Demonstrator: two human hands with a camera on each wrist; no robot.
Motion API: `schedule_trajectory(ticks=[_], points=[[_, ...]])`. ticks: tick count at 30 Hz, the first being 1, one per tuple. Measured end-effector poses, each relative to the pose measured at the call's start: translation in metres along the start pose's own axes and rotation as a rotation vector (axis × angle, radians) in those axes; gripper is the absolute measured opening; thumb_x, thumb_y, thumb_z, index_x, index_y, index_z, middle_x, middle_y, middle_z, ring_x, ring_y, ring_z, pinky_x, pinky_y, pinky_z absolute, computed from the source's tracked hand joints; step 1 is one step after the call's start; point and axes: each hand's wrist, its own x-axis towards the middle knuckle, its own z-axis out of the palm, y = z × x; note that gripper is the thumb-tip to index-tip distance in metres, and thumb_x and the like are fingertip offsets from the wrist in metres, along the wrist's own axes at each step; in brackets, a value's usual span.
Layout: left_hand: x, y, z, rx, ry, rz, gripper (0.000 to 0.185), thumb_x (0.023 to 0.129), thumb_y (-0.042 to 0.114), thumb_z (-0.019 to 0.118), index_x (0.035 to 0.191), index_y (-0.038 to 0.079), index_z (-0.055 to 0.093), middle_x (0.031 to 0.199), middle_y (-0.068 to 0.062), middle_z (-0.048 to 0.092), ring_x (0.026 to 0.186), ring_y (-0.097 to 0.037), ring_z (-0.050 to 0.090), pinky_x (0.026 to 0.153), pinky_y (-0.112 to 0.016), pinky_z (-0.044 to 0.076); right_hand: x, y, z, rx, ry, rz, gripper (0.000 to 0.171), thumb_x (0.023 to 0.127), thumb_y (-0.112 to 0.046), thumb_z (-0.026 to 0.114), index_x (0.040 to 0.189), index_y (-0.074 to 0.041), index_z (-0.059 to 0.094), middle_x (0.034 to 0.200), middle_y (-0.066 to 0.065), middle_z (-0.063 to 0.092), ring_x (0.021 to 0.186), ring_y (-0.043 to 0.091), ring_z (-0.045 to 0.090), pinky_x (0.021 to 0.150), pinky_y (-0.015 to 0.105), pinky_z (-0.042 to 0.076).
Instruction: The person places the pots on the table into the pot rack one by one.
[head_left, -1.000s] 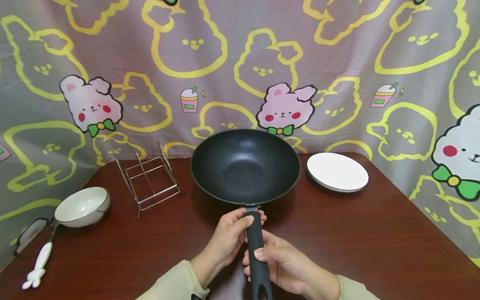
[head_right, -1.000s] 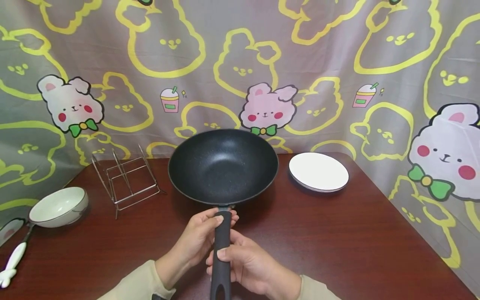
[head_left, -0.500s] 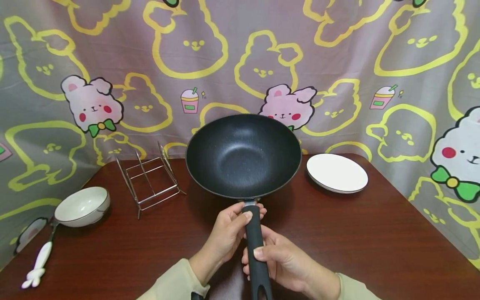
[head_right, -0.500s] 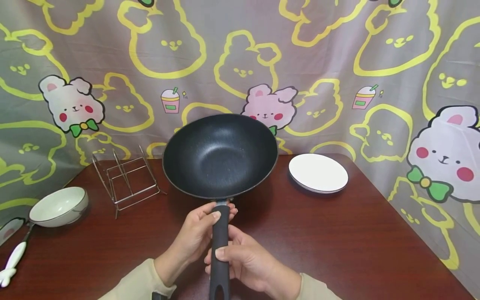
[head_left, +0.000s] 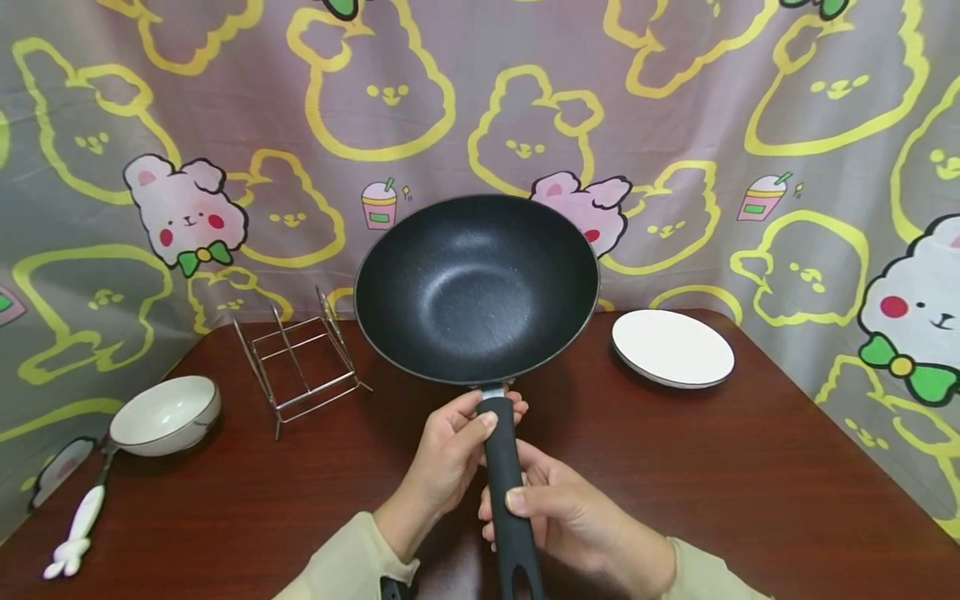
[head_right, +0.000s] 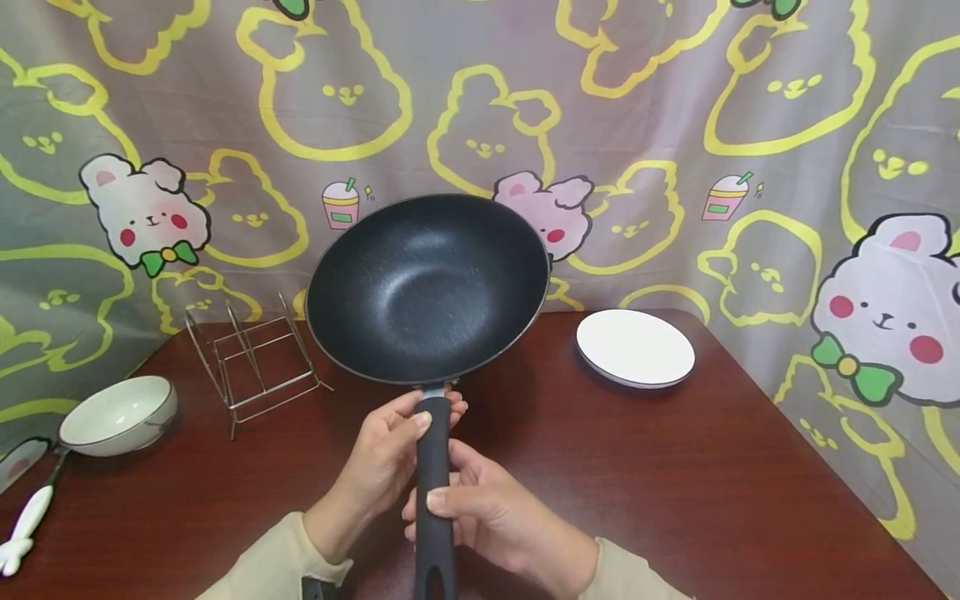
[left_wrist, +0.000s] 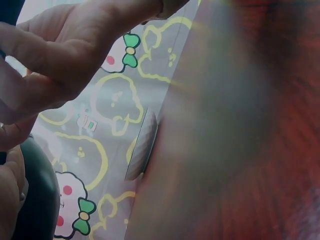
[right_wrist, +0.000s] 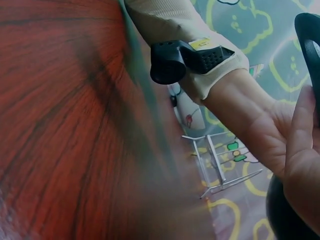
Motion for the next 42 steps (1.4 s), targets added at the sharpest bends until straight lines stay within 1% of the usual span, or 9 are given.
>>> schedule_trajectory(ticks=[5, 11, 17, 20, 23, 27, 33, 36, 42], points=[[0.003, 0.0, -0.005, 0.01, -0.033, 0.048, 0.039, 0.09, -0.003, 0.041, 0.124, -0.022, 0.038, 0.112, -0.009, 0.06, 0.11, -0.02, 0.059, 0.094, -0.03, 0.045, 0.005, 0.004, -0.007, 0.013, -0.092, -0.023, 0.049, 0.092, -0.019, 0.055, 0.135, -0.013, 0.032, 0.1, 0.001, 0.067, 0.091, 0.014, 0.066, 0.084, 0.029, 0.052], [0.007, 0.001, -0.011, 0.025, -0.047, 0.107, 0.037, 0.089, -0.006, 0.04, 0.122, -0.023, 0.038, 0.112, -0.01, 0.061, 0.11, -0.021, 0.059, 0.098, -0.029, 0.043, 0.015, 0.009, -0.016, 0.034, -0.208, -0.056, 0.039, 0.093, -0.029, 0.054, 0.127, -0.015, 0.042, 0.102, -0.002, 0.066, 0.094, 0.011, 0.065, 0.086, 0.026, 0.05], [0.007, 0.002, -0.014, 0.013, -0.053, 0.125, 0.036, 0.089, -0.007, 0.04, 0.122, -0.023, 0.038, 0.112, -0.01, 0.061, 0.11, -0.021, 0.059, 0.098, -0.03, 0.043, 0.024, 0.011, -0.02, 0.039, -0.343, -0.075, 0.035, 0.095, -0.028, 0.049, 0.126, -0.015, 0.039, 0.109, 0.0, 0.063, 0.101, 0.012, 0.062, 0.09, 0.029, 0.049], [0.007, 0.004, -0.016, 0.033, -0.049, 0.124, 0.037, 0.089, -0.006, 0.041, 0.122, -0.023, 0.038, 0.112, -0.009, 0.061, 0.11, -0.021, 0.059, 0.098, -0.029, 0.043, 0.03, 0.01, -0.022, 0.039, -0.415, -0.074, 0.035, 0.096, -0.028, 0.047, 0.128, -0.016, 0.038, 0.108, -0.003, 0.063, 0.099, 0.01, 0.062, 0.09, 0.027, 0.048], [0.007, 0.005, -0.017, 0.037, -0.045, 0.109, 0.038, 0.09, -0.005, 0.041, 0.123, -0.023, 0.037, 0.112, -0.009, 0.061, 0.111, -0.02, 0.058, 0.099, -0.029, 0.042, 0.035, 0.009, -0.024, 0.03, -0.456, -0.061, 0.034, 0.095, -0.028, 0.047, 0.126, -0.018, 0.039, 0.106, -0.005, 0.062, 0.096, 0.007, 0.062, 0.089, 0.026, 0.048], [0.005, 0.009, -0.022, 0.036, -0.047, 0.083, 0.04, 0.09, -0.007, 0.041, 0.125, -0.023, 0.034, 0.114, -0.011, 0.06, 0.112, -0.02, 0.058, 0.098, -0.029, 0.042, 0.037, 0.009, -0.025, 0.008, -0.446, -0.032, 0.032, 0.094, -0.03, 0.05, 0.122, -0.019, 0.04, 0.103, -0.006, 0.062, 0.095, 0.006, 0.062, 0.087, 0.026, 0.049], [0.004, 0.018, -0.029, 0.087, -0.067, 0.047, 0.041, 0.09, -0.005, 0.043, 0.128, -0.021, 0.035, 0.116, -0.013, 0.061, 0.112, -0.02, 0.059, 0.098, -0.031, 0.042, 0.041, 0.01, -0.024, -0.031, -0.406, -0.018, 0.033, 0.093, -0.029, 0.053, 0.121, -0.019, 0.04, 0.101, -0.004, 0.062, 0.094, 0.008, 0.063, 0.087, 0.028, 0.049], [0.004, 0.023, -0.03, 0.131, -0.06, 0.028, 0.041, 0.09, -0.005, 0.044, 0.127, -0.02, 0.037, 0.117, -0.02, 0.059, 0.11, -0.02, 0.06, 0.097, -0.031, 0.043, 0.043, 0.01, -0.024, -0.04, -0.385, -0.001, 0.034, 0.092, -0.028, 0.054, 0.121, -0.018, 0.04, 0.101, -0.003, 0.063, 0.094, 0.009, 0.064, 0.089, 0.029, 0.049], [0.005, 0.034, -0.031, 0.271, -0.01, -0.024, 0.039, 0.088, -0.001, 0.051, 0.124, -0.016, 0.045, 0.117, -0.029, 0.057, 0.106, -0.019, 0.062, 0.094, -0.03, 0.046, 0.046, 0.01, -0.026, -0.108, -0.359, 0.003, 0.034, 0.092, -0.025, 0.055, 0.12, -0.016, 0.039, 0.1, -0.002, 0.062, 0.094, 0.011, 0.065, 0.089, 0.031, 0.049]])
